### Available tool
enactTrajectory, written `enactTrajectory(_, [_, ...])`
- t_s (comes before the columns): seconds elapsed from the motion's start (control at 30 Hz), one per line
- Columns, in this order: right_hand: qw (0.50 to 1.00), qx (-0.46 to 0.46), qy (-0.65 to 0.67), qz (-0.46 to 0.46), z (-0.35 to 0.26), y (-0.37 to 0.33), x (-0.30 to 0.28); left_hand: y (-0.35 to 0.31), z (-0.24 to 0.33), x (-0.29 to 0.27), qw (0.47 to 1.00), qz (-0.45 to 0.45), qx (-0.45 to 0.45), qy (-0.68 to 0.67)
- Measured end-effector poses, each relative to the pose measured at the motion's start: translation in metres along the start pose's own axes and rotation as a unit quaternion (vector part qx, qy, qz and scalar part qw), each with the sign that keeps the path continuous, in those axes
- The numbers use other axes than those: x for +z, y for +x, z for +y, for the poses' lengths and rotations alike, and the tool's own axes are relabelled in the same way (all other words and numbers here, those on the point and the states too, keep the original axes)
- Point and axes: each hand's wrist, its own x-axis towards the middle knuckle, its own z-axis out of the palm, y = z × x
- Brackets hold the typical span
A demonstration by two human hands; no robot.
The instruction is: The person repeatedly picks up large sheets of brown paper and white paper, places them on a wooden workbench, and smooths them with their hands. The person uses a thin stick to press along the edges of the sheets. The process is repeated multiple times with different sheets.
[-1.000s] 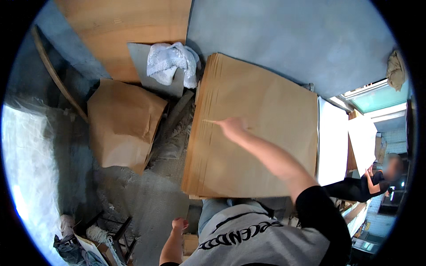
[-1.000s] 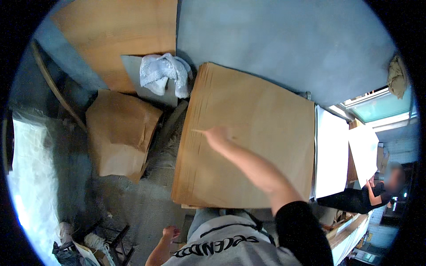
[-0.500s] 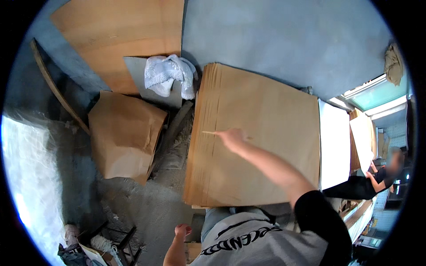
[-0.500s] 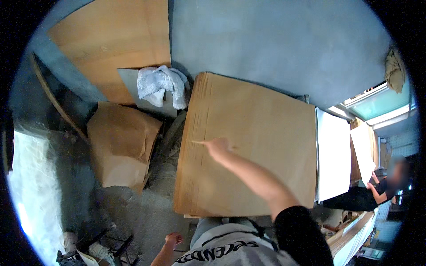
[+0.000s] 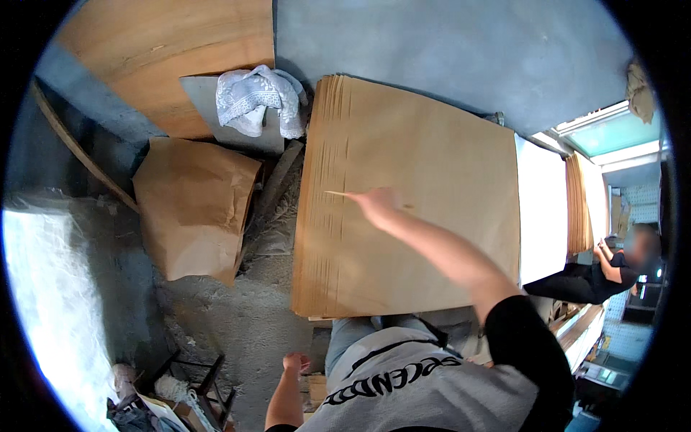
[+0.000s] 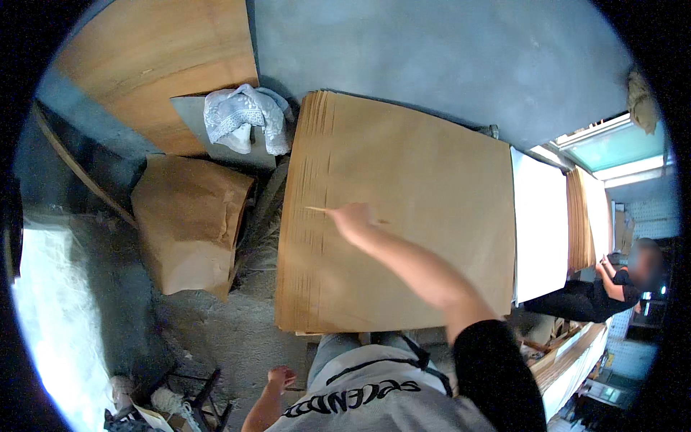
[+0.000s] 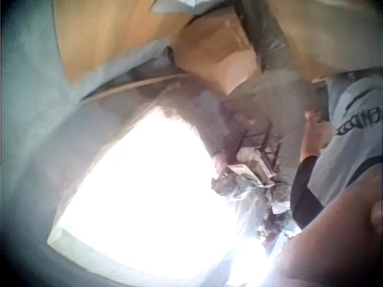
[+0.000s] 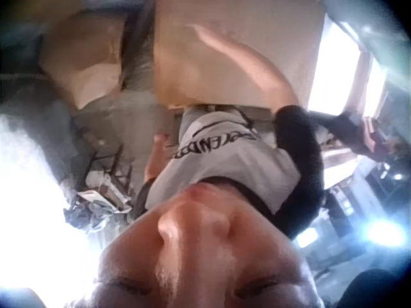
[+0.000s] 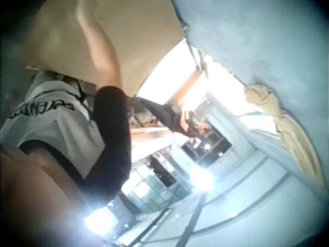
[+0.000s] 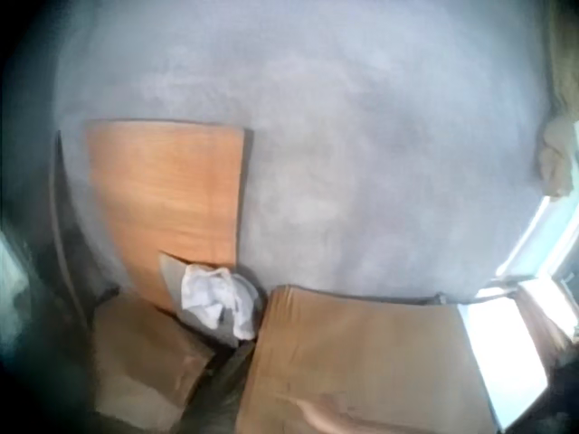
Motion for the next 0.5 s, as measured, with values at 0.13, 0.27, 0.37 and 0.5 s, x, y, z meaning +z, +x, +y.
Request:
enactTrajectory(0.13, [0.995, 0.015, 0.079, -0.051, -0.031, 0.004, -0.006, -0.029, 0.04, 0.018, 0.997, -0.022, 0.07, -0.002])
enactTrajectory(0.27, [0.998, 0.026, 0.053, -0.03, 0.066, -0.042, 0.036, -0.01, 0.002, -0.007, 0.998, 0.009, 0.045, -0.046])
enactTrajectory(0.37, [1.0, 0.022, -0.005, 0.002, 0.08, -0.052, 0.005, -0.01, -0.001, -0.011, 0.999, 0.032, 0.009, -0.042])
enactTrajectory(0.5, [1.0, -0.016, 0.003, 0.019, 0.002, -0.01, -0.02, -0.01, 0.016, 0.0, 0.999, 0.01, 0.036, -0.024])
